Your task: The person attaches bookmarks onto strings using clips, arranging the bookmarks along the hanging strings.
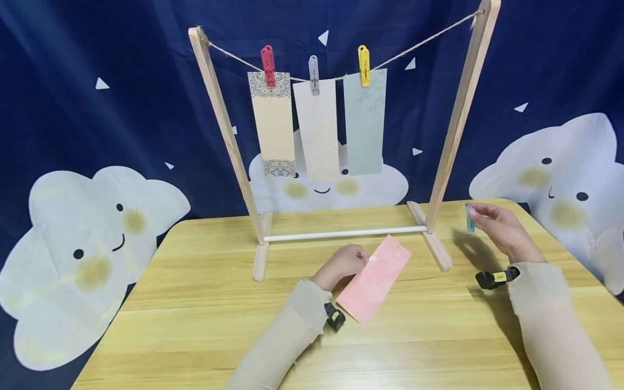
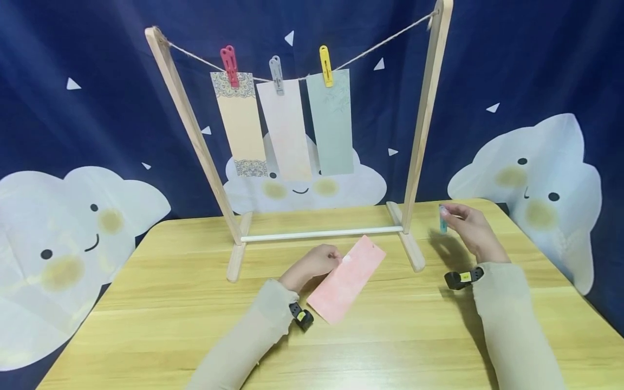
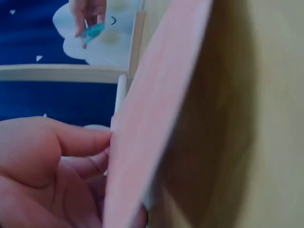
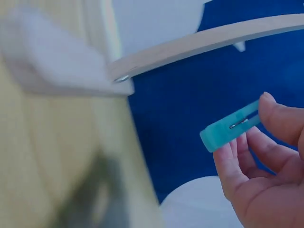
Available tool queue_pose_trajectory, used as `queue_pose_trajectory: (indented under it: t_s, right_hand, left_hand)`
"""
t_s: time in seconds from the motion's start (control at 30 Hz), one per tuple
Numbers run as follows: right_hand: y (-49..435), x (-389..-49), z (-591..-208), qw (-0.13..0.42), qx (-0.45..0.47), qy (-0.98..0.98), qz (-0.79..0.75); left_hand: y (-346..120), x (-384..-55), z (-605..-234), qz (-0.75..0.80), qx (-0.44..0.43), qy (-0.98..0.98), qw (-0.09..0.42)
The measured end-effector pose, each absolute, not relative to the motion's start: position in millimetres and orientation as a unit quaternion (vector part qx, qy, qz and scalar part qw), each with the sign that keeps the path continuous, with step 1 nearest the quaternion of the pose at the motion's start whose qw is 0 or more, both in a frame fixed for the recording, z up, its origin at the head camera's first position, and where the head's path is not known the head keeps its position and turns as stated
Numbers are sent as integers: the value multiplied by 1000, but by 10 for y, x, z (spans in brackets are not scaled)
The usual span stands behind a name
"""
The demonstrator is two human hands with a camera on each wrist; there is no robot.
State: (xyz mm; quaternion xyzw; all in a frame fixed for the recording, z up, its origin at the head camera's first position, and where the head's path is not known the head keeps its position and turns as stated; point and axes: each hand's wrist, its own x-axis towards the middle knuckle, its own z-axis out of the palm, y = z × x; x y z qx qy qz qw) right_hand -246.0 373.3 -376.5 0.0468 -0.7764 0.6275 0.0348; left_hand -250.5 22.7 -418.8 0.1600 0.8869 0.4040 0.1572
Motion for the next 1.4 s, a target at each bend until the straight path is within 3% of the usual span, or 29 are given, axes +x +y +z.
queue_pose_trajectory:
  t_s: [0.23, 0.37, 0.47, 1.03, 1.4]
  right_hand:
    - [3610, -2397, -3540, 42, 132, -686, 714]
    - [3467, -2366, -3443, 33, 143, -670, 728]
    - [3354, -2342, -3382, 28, 140, -678, 721]
    - [2862, -2468, -2691, 15, 179, -611, 771]
    - [2707, -2611, -2226, 38, 135, -596, 790]
  left_hand:
    - [124, -2551, -4143, 486, 181, 829, 208]
    - [115, -2553, -4087, 531, 188, 790, 241]
    - [121, -2545, -4028, 539, 200, 783, 237]
    - [146, -2669, -3591, 568, 247, 778, 101]
    - [196, -2752, -3258, 590, 246, 769, 20]
